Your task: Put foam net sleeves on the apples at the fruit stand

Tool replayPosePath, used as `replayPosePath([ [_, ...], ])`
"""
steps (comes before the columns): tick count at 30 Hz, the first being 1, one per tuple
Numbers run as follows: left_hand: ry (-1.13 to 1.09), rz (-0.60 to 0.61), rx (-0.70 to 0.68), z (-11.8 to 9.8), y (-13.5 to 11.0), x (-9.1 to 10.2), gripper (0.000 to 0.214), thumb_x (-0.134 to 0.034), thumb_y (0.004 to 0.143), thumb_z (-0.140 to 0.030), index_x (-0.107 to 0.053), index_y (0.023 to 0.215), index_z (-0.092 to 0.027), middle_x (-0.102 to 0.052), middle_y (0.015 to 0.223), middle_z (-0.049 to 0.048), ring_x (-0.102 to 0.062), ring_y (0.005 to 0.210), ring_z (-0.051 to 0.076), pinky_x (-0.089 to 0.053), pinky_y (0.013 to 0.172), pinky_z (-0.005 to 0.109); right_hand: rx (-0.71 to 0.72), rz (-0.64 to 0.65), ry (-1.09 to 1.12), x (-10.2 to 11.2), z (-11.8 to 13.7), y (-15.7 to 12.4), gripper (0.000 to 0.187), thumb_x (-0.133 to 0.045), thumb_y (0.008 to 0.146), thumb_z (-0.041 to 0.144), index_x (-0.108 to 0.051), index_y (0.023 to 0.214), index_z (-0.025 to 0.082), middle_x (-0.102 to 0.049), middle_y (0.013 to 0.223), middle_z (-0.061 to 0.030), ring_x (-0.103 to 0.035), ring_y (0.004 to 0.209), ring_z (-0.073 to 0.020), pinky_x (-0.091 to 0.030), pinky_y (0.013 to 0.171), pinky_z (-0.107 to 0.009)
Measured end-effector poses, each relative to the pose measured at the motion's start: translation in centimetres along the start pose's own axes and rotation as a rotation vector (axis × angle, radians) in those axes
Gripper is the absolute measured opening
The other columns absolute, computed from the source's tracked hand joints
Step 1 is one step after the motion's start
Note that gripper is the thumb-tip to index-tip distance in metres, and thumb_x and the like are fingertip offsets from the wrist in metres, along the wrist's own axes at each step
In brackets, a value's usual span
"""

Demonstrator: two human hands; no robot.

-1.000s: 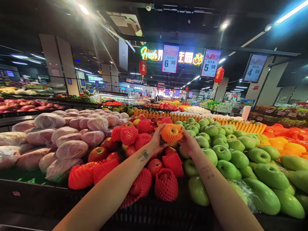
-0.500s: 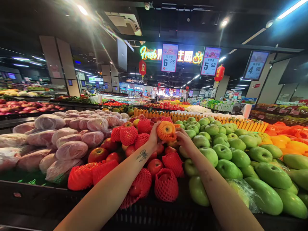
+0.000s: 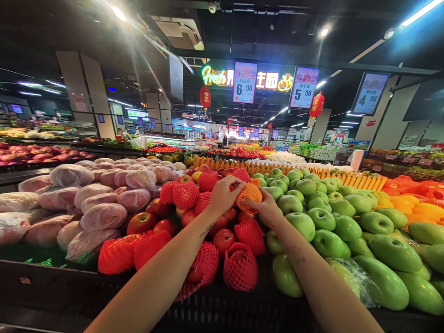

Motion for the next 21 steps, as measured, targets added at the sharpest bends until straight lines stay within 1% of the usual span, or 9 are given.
replayPosePath([
  [2,-0.12,0.004,0.032,0.1,0.2,0.1,0.025,-0.065,0.084,-0.041,-0.064,0.081,-0.017,-0.067,0.083,0.0032,-0.059,0.08,0.018,-0.045,0.076,0.029,0.011,-0.037,0.008,0.4,-0.1,0.1,0.06,-0.093,0.049,0.035,-0.067,0.101,0.02,-0.073,0.095,-0.0005,-0.067,0.085,-0.0183,-0.057,0.083,-0.033],
  [5,-0.402,-0.013,0.18,1.7,0.3,-0.4,0.037,-0.068,0.08,-0.053,-0.059,0.082,-0.017,-0.062,0.074,-0.0003,-0.056,0.071,0.015,-0.045,0.07,0.027,0.034,-0.063,0.037,0.7,0.1,0.2,0.063,-0.093,0.051,0.034,-0.066,0.107,0.022,-0.073,0.104,-0.0015,-0.068,0.094,-0.0196,-0.057,0.089,-0.034],
  [7,-0.558,-0.017,0.274,2.8,0.2,-0.9,0.045,-0.074,0.073,-0.058,-0.06,0.083,-0.017,-0.062,0.072,-0.0014,-0.057,0.069,0.014,-0.045,0.068,0.026,0.022,-0.032,0.066,0.3,0.1,0.0,0.061,-0.093,0.054,0.034,-0.067,0.109,0.022,-0.074,0.108,-0.0026,-0.069,0.096,-0.0203,-0.056,0.092,-0.035],
  [10,-0.705,-0.013,0.374,3.9,-0.1,-1.4,0.051,-0.084,0.062,-0.057,-0.061,0.082,-0.015,-0.064,0.072,-0.0009,-0.06,0.068,0.014,-0.046,0.067,0.026,-0.048,0.062,0.104,-0.9,-0.2,-0.4,0.053,-0.092,0.057,0.036,-0.071,0.104,0.021,-0.076,0.102,-0.003,-0.071,0.089,-0.0202,-0.057,0.086,-0.033],
  [12,-0.75,0.003,0.413,4.3,-0.3,-1.6,0.052,-0.088,0.059,-0.054,-0.062,0.08,-0.014,-0.066,0.072,-0.0001,-0.061,0.068,0.014,-0.045,0.066,0.025,-0.084,0.113,0.135,-1.5,-0.3,-0.7,0.048,-0.091,0.059,0.039,-0.074,0.1,0.021,-0.077,0.097,-0.0027,-0.071,0.083,-0.0193,-0.057,0.081,-0.031],
  [15,-0.762,0.049,0.446,4.7,-0.5,-2.2,0.052,-0.089,0.057,-0.053,-0.064,0.08,-0.013,-0.067,0.073,0.0008,-0.061,0.068,0.013,-0.045,0.065,0.025,-0.128,0.114,0.203,-1.7,-0.6,-0.9,0.045,-0.088,0.062,0.044,-0.075,0.098,0.02,-0.078,0.093,-0.0025,-0.071,0.079,-0.0185,-0.057,0.074,-0.029],
  [18,-0.756,0.093,0.506,5.2,-0.8,-2.8,0.054,-0.089,0.056,-0.054,-0.066,0.081,-0.013,-0.068,0.073,0.0007,-0.06,0.065,0.012,-0.045,0.062,0.024,-0.181,0.055,0.278,-1.3,-1.0,-0.9,0.042,-0.082,0.068,0.049,-0.075,0.098,0.02,-0.077,0.092,-0.0029,-0.071,0.077,-0.0183,-0.058,0.067,-0.028],
  [21,-0.745,0.077,0.577,5.6,-1.0,-2.7,0.054,-0.089,0.055,-0.054,-0.067,0.085,-0.015,-0.068,0.076,-0.0003,-0.059,0.062,0.011,-0.041,0.056,0.021,-0.199,-0.038,0.335,-0.7,-1.1,-0.8,0.037,-0.077,0.073,0.047,-0.072,0.099,0.02,-0.077,0.093,-0.0029,-0.07,0.079,-0.0173,-0.059,0.064,-0.027],
])
Point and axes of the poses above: each hand's wrist, its own y-axis towards the middle knuckle, its own x-axis out of the back of the hand, z = x × y, the point moved 10 cm from there along y, towards the middle knuckle
